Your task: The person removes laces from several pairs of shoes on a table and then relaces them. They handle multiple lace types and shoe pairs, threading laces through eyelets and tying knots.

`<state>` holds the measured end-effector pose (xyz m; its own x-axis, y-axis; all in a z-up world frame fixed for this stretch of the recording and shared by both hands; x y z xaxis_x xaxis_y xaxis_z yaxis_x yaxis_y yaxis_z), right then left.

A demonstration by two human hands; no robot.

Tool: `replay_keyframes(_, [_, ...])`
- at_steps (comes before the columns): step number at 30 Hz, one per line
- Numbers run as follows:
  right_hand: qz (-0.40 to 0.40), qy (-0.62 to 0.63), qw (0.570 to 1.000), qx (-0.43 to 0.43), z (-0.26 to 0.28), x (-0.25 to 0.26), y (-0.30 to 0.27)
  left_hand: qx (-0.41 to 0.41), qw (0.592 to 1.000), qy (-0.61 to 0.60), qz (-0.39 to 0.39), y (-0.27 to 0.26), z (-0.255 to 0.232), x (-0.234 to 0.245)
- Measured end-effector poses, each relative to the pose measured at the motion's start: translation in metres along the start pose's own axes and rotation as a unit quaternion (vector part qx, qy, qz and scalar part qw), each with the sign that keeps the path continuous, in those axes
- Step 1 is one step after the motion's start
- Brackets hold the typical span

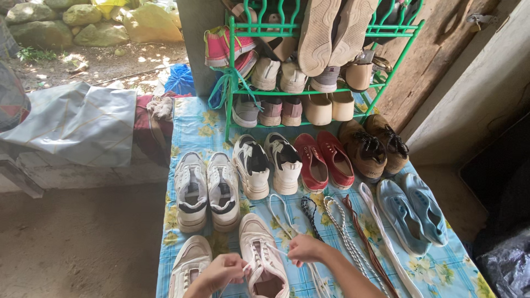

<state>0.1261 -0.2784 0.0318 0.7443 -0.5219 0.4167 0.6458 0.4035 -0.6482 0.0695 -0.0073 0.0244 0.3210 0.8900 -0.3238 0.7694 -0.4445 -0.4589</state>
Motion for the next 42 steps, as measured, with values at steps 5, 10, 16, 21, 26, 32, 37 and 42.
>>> replay_keyframes(5, [-0.012,0.083,0.996,0.018,-0.009,0.003,-0.002,0.105,0.974,-0.007,-0.200,-0.011,-0.009,-0.001])
replay_keyframes(10, [-0.172,-0.060,0.982,0.056,0.019,0.004,0.000,-0.008,0.919,0.251,-0.302,-0.001,-0.037,-0.026])
replay_keyframes(16, [-0.291,-0.138,0.946,0.024,0.068,-0.007,-0.013,0.039,0.873,0.334,-0.352,0.022,-0.030,-0.022])
replay_keyframes(21, [-0.277,-0.188,0.942,0.034,0.092,-0.010,-0.015,0.054,0.874,0.334,-0.349,0.027,-0.026,-0.009])
replay_keyframes(26, [-0.219,-0.154,0.963,0.026,0.076,-0.018,0.005,-0.013,0.873,0.317,-0.371,0.016,-0.032,-0.002])
replay_keyframes(32, [-0.246,-0.120,0.959,0.071,0.065,-0.013,0.013,-0.083,0.896,0.237,-0.367,0.012,-0.034,-0.002])
replay_keyframes(37, [-0.247,-0.068,0.965,0.060,0.069,-0.008,0.012,-0.185,0.862,0.315,-0.352,0.011,-0.046,-0.012])
replay_keyframes(42, [-0.273,-0.059,0.959,0.051,0.067,-0.013,0.007,-0.192,0.836,0.366,-0.361,-0.002,-0.053,-0.021])
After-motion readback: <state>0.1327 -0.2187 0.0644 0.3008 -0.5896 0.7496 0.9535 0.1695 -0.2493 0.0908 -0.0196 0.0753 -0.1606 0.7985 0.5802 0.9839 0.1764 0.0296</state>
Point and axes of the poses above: each hand's wrist, its own y-axis towards the middle knuckle, its own x-axis out of the back of the hand, z = x × y, the point moved 6 cm from there along y, towards the middle knuckle, and after that the axes turned 5 degrees about -y, right-handed, at the moved point
